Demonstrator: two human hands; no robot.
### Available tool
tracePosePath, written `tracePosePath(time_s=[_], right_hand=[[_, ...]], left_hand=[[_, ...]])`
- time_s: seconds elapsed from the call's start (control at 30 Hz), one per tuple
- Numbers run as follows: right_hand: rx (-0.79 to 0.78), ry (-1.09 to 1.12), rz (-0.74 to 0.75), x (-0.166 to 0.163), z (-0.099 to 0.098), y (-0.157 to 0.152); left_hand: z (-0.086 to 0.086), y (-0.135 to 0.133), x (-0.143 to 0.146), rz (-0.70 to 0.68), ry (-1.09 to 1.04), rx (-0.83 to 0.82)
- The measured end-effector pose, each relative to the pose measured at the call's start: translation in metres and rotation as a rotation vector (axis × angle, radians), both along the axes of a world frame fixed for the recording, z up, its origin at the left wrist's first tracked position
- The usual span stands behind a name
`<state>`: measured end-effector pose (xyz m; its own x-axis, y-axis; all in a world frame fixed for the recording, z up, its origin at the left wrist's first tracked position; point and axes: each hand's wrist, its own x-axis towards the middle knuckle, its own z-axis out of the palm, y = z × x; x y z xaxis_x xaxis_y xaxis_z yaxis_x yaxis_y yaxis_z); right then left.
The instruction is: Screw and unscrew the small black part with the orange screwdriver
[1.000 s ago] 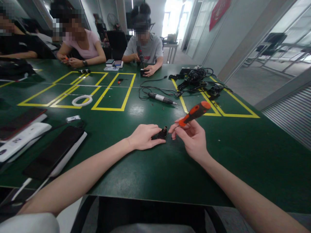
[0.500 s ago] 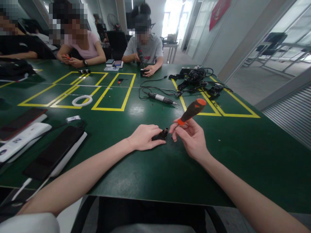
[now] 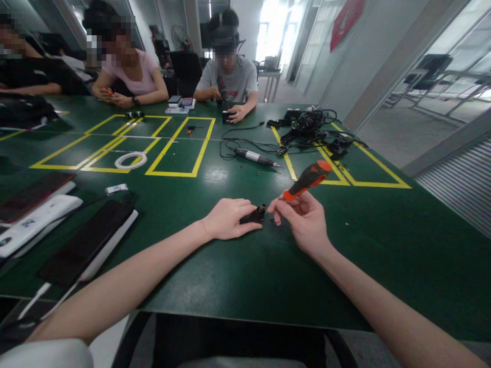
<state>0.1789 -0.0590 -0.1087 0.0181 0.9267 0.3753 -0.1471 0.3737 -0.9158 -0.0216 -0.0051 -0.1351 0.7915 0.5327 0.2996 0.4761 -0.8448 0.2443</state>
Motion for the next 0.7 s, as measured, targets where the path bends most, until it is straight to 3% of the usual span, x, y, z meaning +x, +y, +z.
tracePosePath(time_s=[0.17,0.43,0.7], right_hand=[[0.021,-0.079,-0.032,0.001,0.0026,-0.0002],[-0.014,-0.023,0.108,0.0011,-0.001,0.0033],[-0.034,-0.031,0.039,-0.0005,0.0018,0.0041]], left_hand=[[0.0004,-0.0004,-0.001,-0.009,0.006,0.008],[-0.0018,0.0002,-0.003,-0.004,0.002,0.013],[-0.0028,0.0018,-0.0052,-0.02,-0.032,0.016]])
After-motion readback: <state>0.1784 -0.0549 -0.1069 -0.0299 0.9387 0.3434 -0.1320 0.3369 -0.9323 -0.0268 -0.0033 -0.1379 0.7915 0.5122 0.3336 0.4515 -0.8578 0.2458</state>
